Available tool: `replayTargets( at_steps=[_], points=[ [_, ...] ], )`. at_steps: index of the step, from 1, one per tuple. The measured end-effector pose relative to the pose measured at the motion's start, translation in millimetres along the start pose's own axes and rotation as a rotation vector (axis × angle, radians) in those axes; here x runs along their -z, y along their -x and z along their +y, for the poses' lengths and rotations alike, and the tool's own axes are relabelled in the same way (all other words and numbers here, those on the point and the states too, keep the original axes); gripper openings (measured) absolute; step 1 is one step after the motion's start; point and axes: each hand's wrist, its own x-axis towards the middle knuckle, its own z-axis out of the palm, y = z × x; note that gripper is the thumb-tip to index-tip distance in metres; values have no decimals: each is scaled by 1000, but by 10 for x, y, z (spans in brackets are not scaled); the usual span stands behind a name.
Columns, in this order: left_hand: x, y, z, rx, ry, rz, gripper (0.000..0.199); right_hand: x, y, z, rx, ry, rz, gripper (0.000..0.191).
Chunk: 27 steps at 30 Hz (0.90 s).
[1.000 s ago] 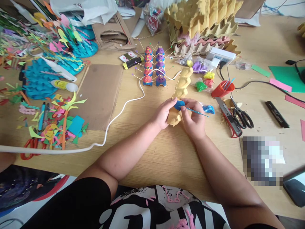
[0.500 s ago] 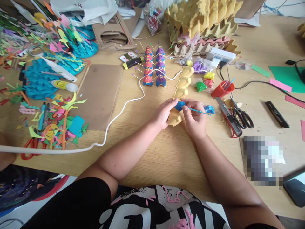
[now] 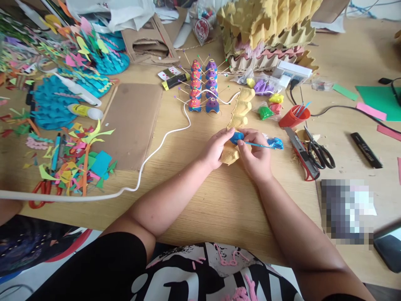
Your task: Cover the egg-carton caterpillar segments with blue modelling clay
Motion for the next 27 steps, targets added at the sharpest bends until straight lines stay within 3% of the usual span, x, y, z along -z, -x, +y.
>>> replayTargets(
  at_steps=[20, 27],
  points=[
    [16, -19, -33, 3, -18, 29, 18, 43, -57, 70, -30, -64, -54, 33],
    [74, -33, 12, 83, 55, -1, 27, -7, -57, 29, -155, -350, 16, 41]
  ],
)
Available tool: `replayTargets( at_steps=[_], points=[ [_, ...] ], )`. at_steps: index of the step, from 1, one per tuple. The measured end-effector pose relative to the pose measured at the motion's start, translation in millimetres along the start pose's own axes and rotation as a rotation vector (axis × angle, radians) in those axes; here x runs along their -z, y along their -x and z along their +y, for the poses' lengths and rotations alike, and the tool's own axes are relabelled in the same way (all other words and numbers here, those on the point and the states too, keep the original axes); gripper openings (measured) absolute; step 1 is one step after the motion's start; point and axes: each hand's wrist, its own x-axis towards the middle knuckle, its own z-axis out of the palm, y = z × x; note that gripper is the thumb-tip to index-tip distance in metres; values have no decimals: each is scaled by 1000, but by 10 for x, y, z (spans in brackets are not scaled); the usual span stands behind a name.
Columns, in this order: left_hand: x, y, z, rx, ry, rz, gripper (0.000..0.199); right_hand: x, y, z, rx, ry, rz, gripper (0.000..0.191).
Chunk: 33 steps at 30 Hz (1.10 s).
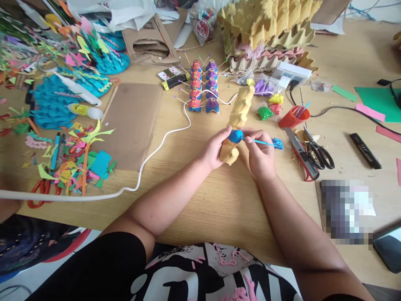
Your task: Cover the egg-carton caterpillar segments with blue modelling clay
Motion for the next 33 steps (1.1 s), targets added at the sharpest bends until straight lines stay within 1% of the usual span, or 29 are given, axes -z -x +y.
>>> replayTargets(
  at_steps=[3, 6, 8, 11, 16, 20, 23, 26, 29, 33],
  points=[
    [-11, 9, 35, 62, 20, -8, 27, -15, -1, 10, -13, -40, 31, 42],
    [-30, 21, 51, 86, 33, 11, 29, -35, 2, 9, -28, -35, 45, 45],
    [-37, 28, 51, 95, 46, 2, 32, -55, 4, -2, -12, -24, 47, 47],
    [-36, 30, 47, 103, 65, -10, 37, -80, 6, -25, 10, 15, 43, 43],
    [-28, 18, 44, 105, 65, 4, 34, -77, 9, -26, 9, 59, 37, 43],
    [-14, 2, 35, 108, 74, -2, 35, -69, 10, 2, -4, 6, 8, 45],
    [4, -2, 22, 121, 81, -19, 35, -74, 8, 12, -11, -28, 25, 46],
    [8, 5, 13, 129, 69, -20, 32, -84, 5, 12, -32, -24, 44, 49],
    [-9, 14, 14, 122, 69, -3, 33, -93, 5, 16, -60, -40, 37, 50],
    [-18, 11, 17, 121, 79, 2, 32, -90, 4, 21, -44, -11, 19, 47]
  ],
)
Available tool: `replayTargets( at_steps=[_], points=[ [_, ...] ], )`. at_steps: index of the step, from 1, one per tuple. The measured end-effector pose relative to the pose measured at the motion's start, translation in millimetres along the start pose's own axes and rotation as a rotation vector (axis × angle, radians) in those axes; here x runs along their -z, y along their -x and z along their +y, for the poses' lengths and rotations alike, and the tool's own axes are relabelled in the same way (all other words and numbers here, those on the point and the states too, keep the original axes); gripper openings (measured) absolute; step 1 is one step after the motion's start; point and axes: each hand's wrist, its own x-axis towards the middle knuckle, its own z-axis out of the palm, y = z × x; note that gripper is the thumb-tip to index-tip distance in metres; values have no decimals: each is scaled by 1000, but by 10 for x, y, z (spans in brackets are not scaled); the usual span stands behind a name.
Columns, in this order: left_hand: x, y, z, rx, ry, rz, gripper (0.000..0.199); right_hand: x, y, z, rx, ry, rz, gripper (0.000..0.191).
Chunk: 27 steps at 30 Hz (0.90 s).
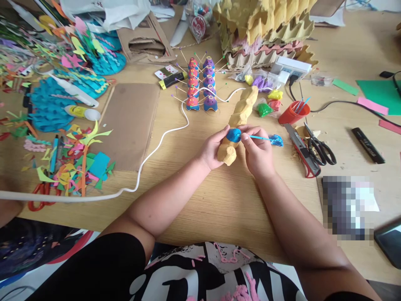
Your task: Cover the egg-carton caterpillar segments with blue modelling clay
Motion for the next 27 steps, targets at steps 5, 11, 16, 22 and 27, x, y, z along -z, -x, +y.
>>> replayTargets(
  at_steps=[5, 11, 16, 22, 27],
  points=[
    [17, -15, 12, 23, 1, -11, 36, 112, -31, 1, -91, -109, 23, 48],
    [15, -17, 25, 76, 8, 11, 29, 199, -103, 102, -112, -167, 164, 42],
    [7, -17, 30, 67, 22, 3, 30, 89, -41, 119, -22, 32, 201, 39],
    [-65, 22, 59, 73, 92, 35, 36, 37, 72, -30, -11, 128, 74, 45],
    [-71, 37, 75, 74, 113, 44, 37, -8, 73, -79, -97, -19, 35, 46]
  ],
)
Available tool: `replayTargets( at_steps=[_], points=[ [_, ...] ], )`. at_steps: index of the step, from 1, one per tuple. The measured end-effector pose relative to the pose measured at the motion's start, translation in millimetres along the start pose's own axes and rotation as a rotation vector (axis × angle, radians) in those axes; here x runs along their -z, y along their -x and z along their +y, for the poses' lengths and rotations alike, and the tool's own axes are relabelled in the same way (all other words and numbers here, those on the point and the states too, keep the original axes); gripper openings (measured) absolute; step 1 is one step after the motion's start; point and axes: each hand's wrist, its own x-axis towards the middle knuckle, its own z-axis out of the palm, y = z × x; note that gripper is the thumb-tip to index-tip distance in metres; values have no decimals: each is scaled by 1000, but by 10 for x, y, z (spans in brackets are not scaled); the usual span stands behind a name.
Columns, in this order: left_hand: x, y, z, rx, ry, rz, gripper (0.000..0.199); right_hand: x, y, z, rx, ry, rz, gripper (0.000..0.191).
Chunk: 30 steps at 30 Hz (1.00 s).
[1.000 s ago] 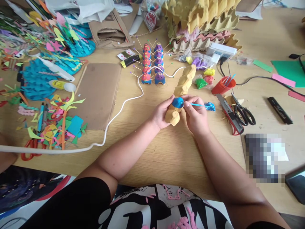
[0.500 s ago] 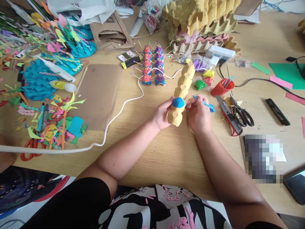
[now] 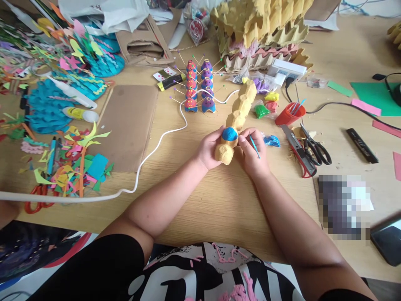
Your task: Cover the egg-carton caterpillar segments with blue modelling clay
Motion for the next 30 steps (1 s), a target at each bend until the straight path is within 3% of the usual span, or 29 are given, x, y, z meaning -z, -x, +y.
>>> replayTargets(
  at_steps=[4, 6, 9, 13, 19, 30],
  points=[
    [45, -22, 5, 6, -37, -30, 40, 3, -67, -15, 12, -154, 42, 45],
    [63, -32, 5, -1, -39, -41, 40, 24, -88, -44, -32, -218, 5, 33],
    [64, -35, 1, 3, -36, -44, 41, 44, -88, -91, -77, -268, -60, 33],
    [44, -21, -1, 21, -46, -66, 44, 16, -71, -119, -76, -237, -85, 44],
    [50, -14, 12, 9, -40, -67, 47, -17, -89, -118, -89, -232, -23, 53],
    [59, -25, -4, 7, -35, -40, 37, -12, -80, -42, -51, -177, 13, 53]
  ],
)
